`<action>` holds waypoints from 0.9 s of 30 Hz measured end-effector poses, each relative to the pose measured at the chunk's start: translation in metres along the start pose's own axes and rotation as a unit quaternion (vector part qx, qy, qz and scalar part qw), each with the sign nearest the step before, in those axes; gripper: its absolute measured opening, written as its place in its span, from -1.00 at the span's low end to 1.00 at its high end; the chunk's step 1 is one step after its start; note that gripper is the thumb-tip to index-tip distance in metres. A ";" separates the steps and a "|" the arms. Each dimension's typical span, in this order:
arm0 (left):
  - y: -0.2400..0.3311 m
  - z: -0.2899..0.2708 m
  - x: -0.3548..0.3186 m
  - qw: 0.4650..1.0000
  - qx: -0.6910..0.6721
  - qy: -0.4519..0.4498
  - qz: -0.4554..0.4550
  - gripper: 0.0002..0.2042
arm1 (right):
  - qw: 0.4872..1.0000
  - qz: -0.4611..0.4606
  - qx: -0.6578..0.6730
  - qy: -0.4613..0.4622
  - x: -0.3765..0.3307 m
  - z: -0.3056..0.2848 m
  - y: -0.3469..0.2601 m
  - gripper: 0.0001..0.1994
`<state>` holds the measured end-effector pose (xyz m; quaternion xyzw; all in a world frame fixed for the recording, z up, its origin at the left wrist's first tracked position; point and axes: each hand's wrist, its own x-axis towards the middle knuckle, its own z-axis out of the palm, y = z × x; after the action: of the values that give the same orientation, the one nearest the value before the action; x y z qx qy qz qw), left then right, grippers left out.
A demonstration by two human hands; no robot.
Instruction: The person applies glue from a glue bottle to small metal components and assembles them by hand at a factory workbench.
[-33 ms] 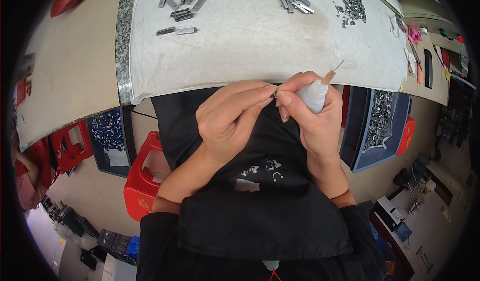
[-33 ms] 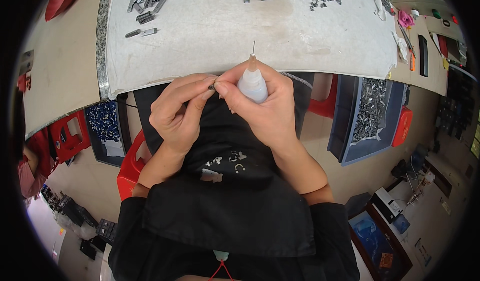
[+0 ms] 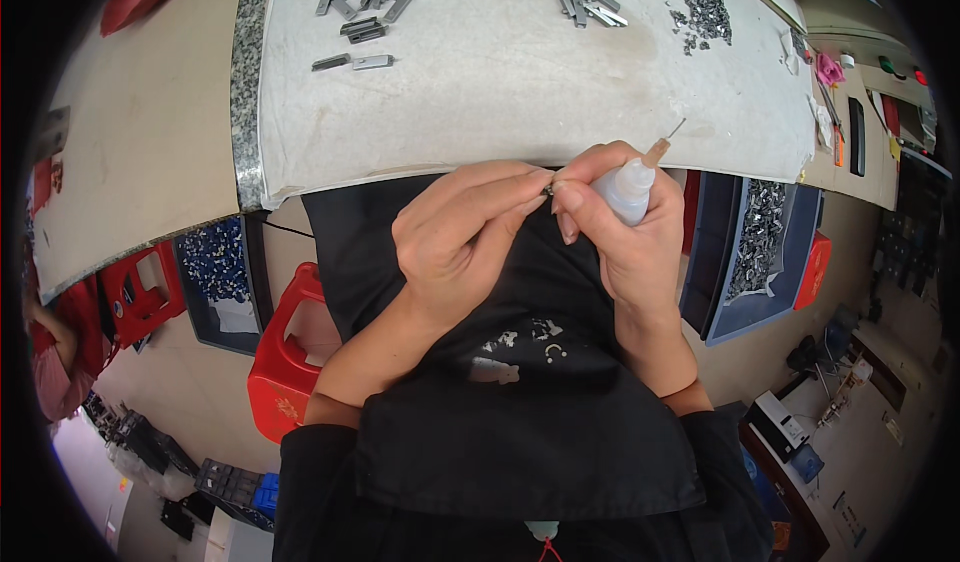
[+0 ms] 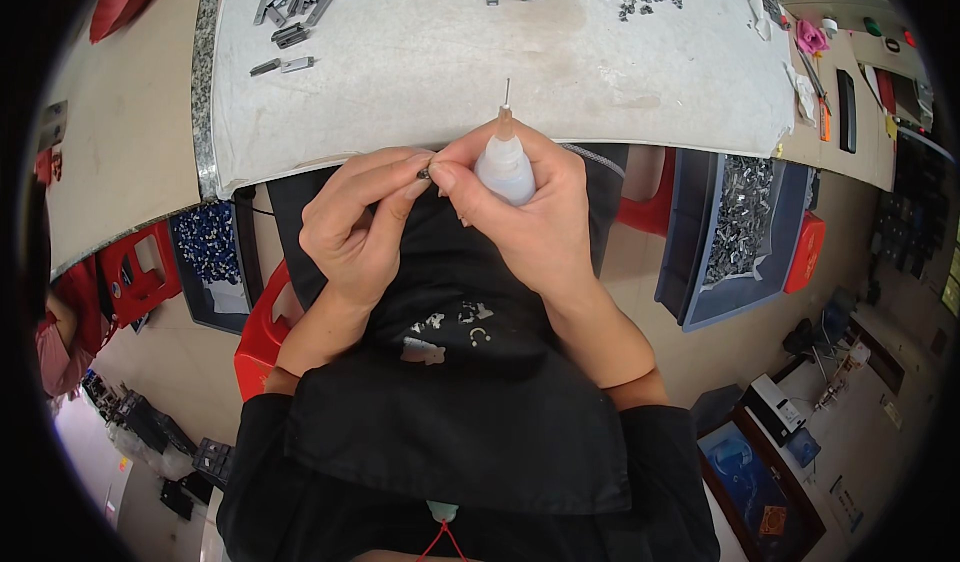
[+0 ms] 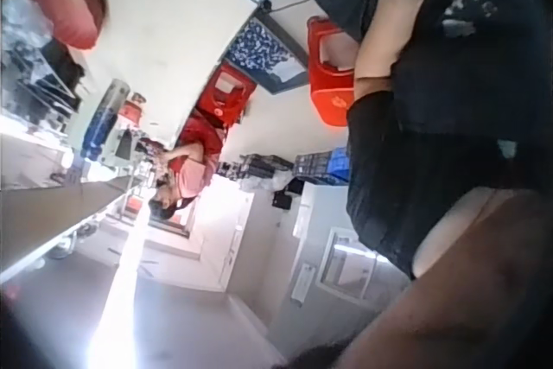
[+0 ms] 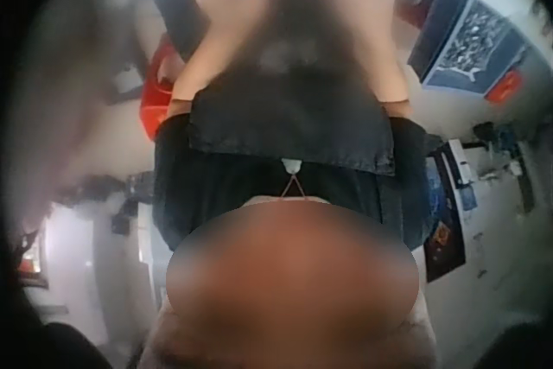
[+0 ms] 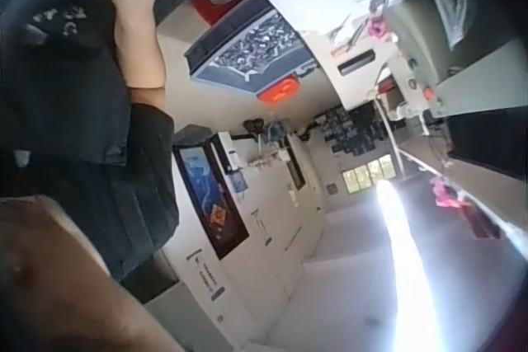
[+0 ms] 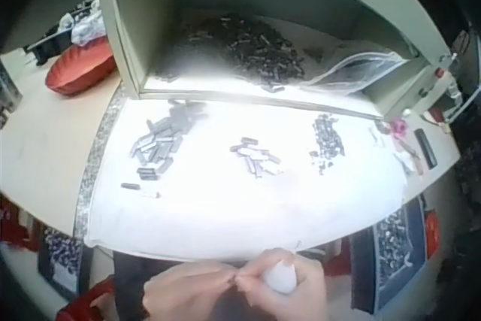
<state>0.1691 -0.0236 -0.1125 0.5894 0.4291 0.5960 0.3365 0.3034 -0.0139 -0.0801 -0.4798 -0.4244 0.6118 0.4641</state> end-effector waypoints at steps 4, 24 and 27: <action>-0.001 0.000 0.000 0.998 -0.031 0.004 -0.051 -0.82 | 0.999 0.006 0.031 -0.009 0.006 0.000 0.002 -0.95; -0.001 -0.005 0.008 0.999 -0.002 -0.033 -0.041 -0.86 | 0.984 -0.061 -0.169 0.005 0.005 -0.004 -0.009 -0.93; -0.001 -0.004 0.008 0.999 0.030 -0.029 -0.007 -0.86 | 0.982 -0.046 -0.182 0.006 0.005 -0.004 -0.009 -0.93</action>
<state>0.1640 -0.0166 -0.1098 0.6129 0.4409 0.5636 0.3351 0.3081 -0.0070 -0.0731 -0.5403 -0.5475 0.4990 0.3992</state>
